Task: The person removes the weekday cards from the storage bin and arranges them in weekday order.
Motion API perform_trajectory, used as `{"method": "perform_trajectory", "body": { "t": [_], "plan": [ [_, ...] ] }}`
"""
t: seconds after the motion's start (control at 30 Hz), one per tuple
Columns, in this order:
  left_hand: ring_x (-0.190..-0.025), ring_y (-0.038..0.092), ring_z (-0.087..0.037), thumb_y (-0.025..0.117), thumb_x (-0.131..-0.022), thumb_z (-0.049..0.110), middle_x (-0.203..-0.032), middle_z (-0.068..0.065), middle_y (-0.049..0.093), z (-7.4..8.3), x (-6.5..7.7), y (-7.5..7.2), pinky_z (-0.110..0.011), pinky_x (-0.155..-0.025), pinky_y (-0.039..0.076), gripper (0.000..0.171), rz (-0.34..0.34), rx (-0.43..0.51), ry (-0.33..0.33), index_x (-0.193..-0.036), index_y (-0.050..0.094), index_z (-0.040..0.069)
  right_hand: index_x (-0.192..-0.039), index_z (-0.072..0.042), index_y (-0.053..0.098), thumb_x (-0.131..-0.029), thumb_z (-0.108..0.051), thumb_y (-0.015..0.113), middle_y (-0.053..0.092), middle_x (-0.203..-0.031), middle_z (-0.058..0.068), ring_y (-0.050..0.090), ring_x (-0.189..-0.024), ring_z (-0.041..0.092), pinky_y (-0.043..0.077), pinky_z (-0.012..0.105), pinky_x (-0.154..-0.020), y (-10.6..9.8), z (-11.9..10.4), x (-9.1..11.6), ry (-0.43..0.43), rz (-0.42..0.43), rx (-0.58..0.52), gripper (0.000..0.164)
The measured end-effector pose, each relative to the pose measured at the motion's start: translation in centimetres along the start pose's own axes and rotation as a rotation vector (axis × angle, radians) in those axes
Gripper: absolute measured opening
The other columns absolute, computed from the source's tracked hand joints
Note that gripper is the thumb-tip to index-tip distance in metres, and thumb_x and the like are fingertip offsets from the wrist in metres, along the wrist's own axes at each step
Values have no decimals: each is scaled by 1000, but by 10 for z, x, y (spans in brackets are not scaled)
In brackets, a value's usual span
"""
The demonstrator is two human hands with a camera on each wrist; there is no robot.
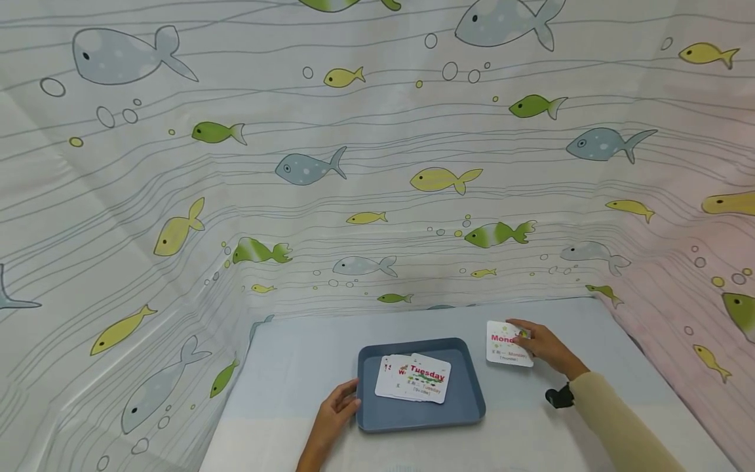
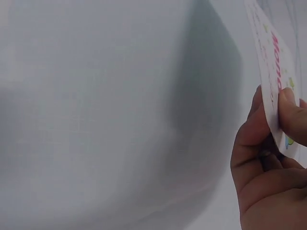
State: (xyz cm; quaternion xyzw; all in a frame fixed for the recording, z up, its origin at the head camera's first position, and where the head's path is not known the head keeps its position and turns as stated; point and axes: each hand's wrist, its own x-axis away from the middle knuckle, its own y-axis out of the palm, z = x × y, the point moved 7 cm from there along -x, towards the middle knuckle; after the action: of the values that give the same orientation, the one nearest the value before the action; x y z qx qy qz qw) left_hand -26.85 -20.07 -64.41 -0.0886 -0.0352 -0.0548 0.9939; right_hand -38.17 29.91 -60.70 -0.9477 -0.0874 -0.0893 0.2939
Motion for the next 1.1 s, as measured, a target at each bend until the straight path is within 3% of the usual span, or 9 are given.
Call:
{"method": "perform_trajectory", "body": {
  "t": [0.07, 0.13, 0.2, 0.43, 0.7, 1.1],
  "plan": [
    [-118, 64, -28, 68, -95, 21, -144, -25, 53, 0, 0, 0, -14, -89, 51, 51, 2, -1, -1, -141, 53, 5, -149, -9, 46, -98, -17, 64, 52, -137, 28, 53, -110, 42, 49, 51, -88, -1, 0, -2, -22, 0, 49, 55],
    [-118, 64, -28, 68, -95, 20, -144, -25, 53, 0, 0, -1, -15, -88, 51, 51, 5, 6, -8, -141, 53, 5, -147, -8, 48, -97, -17, 64, 42, -149, 31, 41, -131, 52, 39, 65, -104, 0, -1, -5, -43, 0, 77, 53],
    [-117, 64, -29, 68, -96, 20, -144, -26, 53, -1, 1, -1, -15, -88, 51, 51, 7, 6, -4, -141, 53, 4, -147, -6, 47, -98, -16, 63, 36, -154, 32, 26, -142, 56, 25, 73, -110, 2, -1, -9, -69, -12, 97, 53],
    [-118, 63, -30, 68, -95, 19, -144, -25, 53, -4, 2, -1, -15, -89, 51, 50, 11, 7, -4, -141, 53, 5, -146, -6, 49, -98, -15, 63, 36, -153, 32, 25, -142, 56, 24, 74, -110, 15, 4, -24, -75, -47, 124, 51],
    [-118, 64, -30, 69, -94, 19, -143, -24, 54, 0, 0, -3, -15, -90, 51, 49, 13, -11, 21, -140, 55, 6, -146, -9, 50, -97, -16, 63, 38, -152, 33, 32, -138, 58, 28, 74, -107, 29, 6, -38, -33, -25, 218, 51],
    [-119, 63, -31, 69, -94, 20, -144, -23, 54, 1, 1, 0, -15, -89, 51, 50, 15, 14, 3, -140, 54, 6, -144, -7, 51, -97, -13, 61, 48, -145, 31, 48, -128, 49, 37, 68, -105, 37, -8, -31, -55, 32, 307, 49]
  ]
}}
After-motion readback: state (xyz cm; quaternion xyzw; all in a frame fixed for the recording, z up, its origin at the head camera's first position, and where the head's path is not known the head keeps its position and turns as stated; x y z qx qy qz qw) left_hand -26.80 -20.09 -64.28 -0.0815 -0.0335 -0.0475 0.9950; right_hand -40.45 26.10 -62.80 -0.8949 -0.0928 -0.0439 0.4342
